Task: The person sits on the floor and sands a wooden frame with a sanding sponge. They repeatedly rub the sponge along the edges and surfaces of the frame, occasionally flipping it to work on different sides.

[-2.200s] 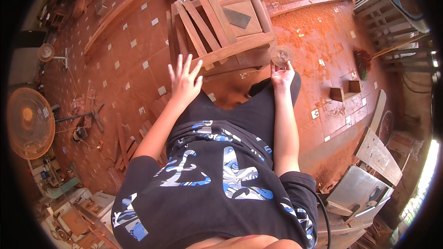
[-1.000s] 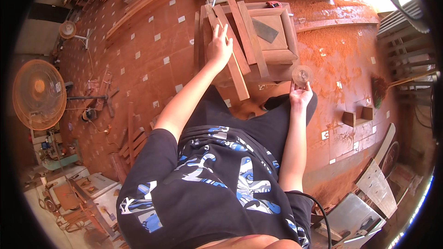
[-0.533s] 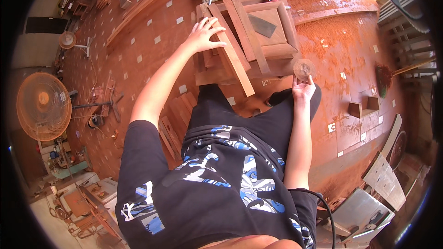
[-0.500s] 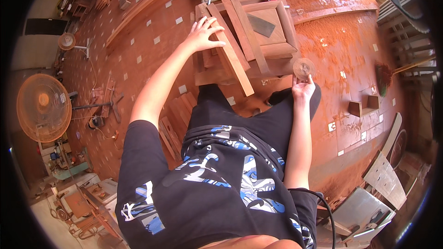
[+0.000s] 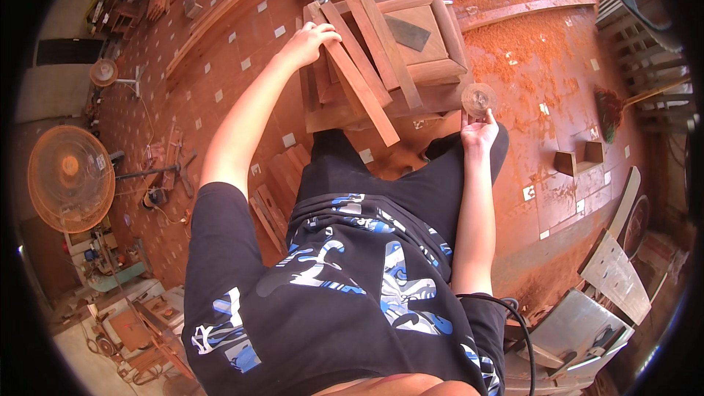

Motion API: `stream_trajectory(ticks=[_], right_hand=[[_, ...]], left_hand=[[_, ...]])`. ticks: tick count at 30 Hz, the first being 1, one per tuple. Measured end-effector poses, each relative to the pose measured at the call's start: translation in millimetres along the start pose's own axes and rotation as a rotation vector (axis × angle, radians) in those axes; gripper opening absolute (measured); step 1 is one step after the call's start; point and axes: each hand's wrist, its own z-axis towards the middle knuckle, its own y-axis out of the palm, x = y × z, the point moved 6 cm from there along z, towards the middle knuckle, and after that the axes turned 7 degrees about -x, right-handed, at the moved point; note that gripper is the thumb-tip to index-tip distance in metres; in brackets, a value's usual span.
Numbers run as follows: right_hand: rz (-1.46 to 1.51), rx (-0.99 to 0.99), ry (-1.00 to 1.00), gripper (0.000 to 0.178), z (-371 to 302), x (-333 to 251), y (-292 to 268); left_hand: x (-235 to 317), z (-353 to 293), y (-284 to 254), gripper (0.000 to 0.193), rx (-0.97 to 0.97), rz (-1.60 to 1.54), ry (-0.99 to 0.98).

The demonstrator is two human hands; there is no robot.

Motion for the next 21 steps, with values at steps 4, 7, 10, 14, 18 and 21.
stream_trajectory(ticks=[4, 7, 10, 14, 18, 21], right_hand=[[0.018, -0.065, 0.016, 0.032, 16, 0, -9], [-0.035, -0.131, 0.008, 0.034, 24, 4, -15], [-0.084, -0.129, -0.073, 0.037, 12, 1, -6], [-0.154, -0.109, -0.118, 0.043, -2, -10, 6], [-0.176, -0.295, -0.187, 0.044, -14, -12, 30], [-0.128, -0.445, -0.074, 0.038, -23, -3, 44]], left_hand=[[35, -15, -4, 0.067, 0.031, 0.391, 0.055], [42, -18, 5, 0.061, 0.014, 0.425, 0.129], [41, -39, 6, 0.051, -0.032, 0.482, 0.139], [52, -86, -20, 0.040, 0.053, 0.259, 0.120], [63, -132, -1, 0.044, -0.056, -0.030, -0.030], [71, -151, 19, 0.045, -0.155, -0.150, -0.113]])
